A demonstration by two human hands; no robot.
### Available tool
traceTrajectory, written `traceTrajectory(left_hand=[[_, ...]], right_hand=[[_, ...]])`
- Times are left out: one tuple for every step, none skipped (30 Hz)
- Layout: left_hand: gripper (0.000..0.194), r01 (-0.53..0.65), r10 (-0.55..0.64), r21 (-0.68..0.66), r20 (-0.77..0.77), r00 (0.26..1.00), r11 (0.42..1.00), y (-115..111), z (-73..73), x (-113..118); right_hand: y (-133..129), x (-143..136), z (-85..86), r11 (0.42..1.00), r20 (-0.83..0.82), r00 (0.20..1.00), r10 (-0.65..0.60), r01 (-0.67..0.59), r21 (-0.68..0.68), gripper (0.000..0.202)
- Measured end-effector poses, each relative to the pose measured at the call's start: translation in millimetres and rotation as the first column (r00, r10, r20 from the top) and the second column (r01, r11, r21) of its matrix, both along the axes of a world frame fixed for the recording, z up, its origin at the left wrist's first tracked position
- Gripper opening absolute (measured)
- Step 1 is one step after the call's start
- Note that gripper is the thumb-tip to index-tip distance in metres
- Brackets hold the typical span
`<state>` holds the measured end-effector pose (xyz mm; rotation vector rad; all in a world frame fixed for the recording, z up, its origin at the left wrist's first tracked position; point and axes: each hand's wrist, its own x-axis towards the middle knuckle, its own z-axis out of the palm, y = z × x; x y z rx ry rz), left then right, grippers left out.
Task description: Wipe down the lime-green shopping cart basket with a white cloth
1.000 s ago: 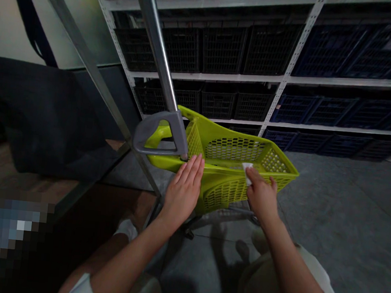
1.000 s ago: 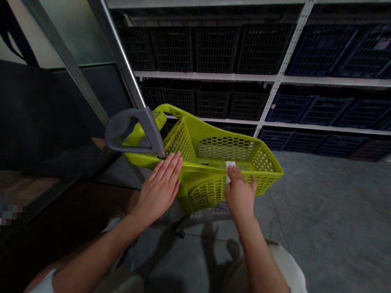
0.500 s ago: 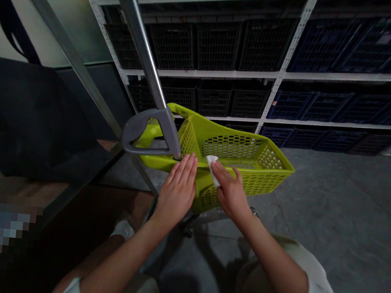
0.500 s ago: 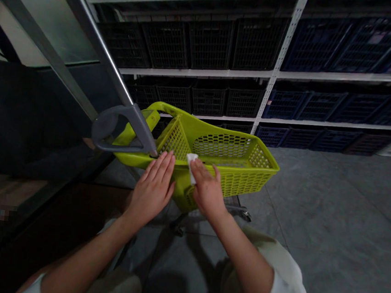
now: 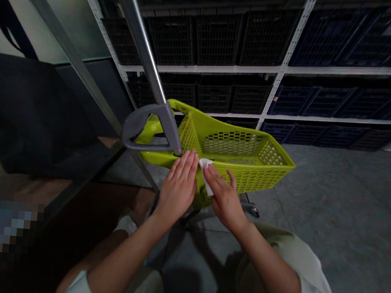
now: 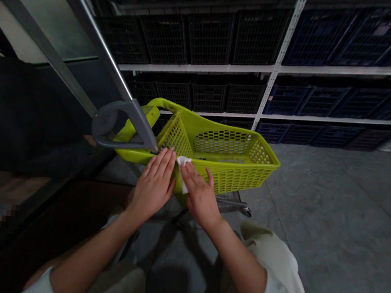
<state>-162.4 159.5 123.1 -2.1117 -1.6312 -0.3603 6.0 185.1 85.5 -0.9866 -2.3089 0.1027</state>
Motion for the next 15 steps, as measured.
traceTrajectory(left_hand=[[0.064, 0.003, -0.003, -0.003, -0.001, 1.000, 1.000, -1, 0.7, 0], [0.065, 0.006, -0.006, -0.005, 0.001, 1.000, 1.000, -1, 1.4, -1], [0.065, 0.008, -0.008, -0.007, 0.004, 1.000, 1.000, -2, 1.9, -1], [0.065, 0.008, -0.008, -0.008, 0.009, 1.000, 1.000, -2, 2.4, 0], [0.066, 0.008, -0.008, -0.012, 0.013, 1.000, 1.000, -2, 2.6, 0], [0.066, 0.007, -0.006, -0.016, 0.018, 1.000, 1.000, -2, 2.6, 0], [0.066, 0.004, -0.003, -0.020, 0.024, 1.000, 1.000, -2, 2.4, 1], [0.067, 0.000, 0.001, -0.024, 0.031, 1.000, 1.000, -2, 2.0, 1], [0.067, -0.004, 0.005, -0.027, 0.038, 0.999, 1.000, -1, 1.4, 2], [0.068, -0.008, 0.009, -0.028, 0.046, 0.999, 1.000, -1, 0.7, 2], [0.068, -0.011, 0.013, -0.027, 0.052, 0.999, 1.000, -1, 0.0, 3], [0.068, -0.013, 0.014, -0.025, 0.056, 0.998, 1.000, 0, -0.8, 4], [0.069, -0.016, 0.017, -0.020, 0.059, 0.998, 1.000, 0, -1.5, 4], [0.069, -0.018, 0.019, -0.013, 0.060, 0.998, 1.000, 0, -2.1, 5], [0.068, -0.020, 0.020, -0.008, 0.062, 0.998, 1.000, 0, -2.4, 5]], right_hand=[[4, 6, 0.1, 0.998, -0.008, 0.998, -0.062, 0.061, -0.021, 0.082], [11, 15, 0.2, 0.989, -0.014, 0.990, -0.141, 0.140, -0.048, 0.079], [18, 25, 0.2, 0.970, -0.014, 0.973, -0.232, 0.230, -0.078, 0.074], [26, 35, 0.2, 0.940, -0.011, 0.945, -0.326, 0.323, -0.105, 0.069], [34, 44, 0.1, 0.904, -0.007, 0.911, -0.411, 0.407, -0.126, 0.064], [40, 51, -0.1, 0.869, -0.004, 0.878, -0.479, 0.474, -0.140, 0.060], [44, 54, -0.5, 0.845, -0.003, 0.853, -0.521, 0.515, -0.144, 0.058], [46, 53, -1.0, 0.836, -0.005, 0.844, -0.536, 0.530, -0.140, 0.057], [46, 48, -1.6, 0.846, -0.011, 0.852, -0.524, 0.518, -0.128, 0.059], [44, 40, -2.1, 0.870, -0.019, 0.874, -0.485, 0.480, -0.111, 0.062], [40, 29, -2.5, 0.904, -0.028, 0.906, -0.422, 0.418, -0.090, 0.066], [35, 17, -2.5, 0.939, -0.034, 0.939, -0.341, 0.339, -0.066, 0.071], [29, 4, -2.0, 0.967, -0.039, 0.967, -0.253, 0.252, -0.042, 0.076], [24, -7, -1.1, 0.985, -0.041, 0.984, -0.172, 0.172, -0.022, 0.079], [20, -15, 0.2, 0.994, -0.040, 0.993, -0.108, 0.108, -0.007, 0.082]])
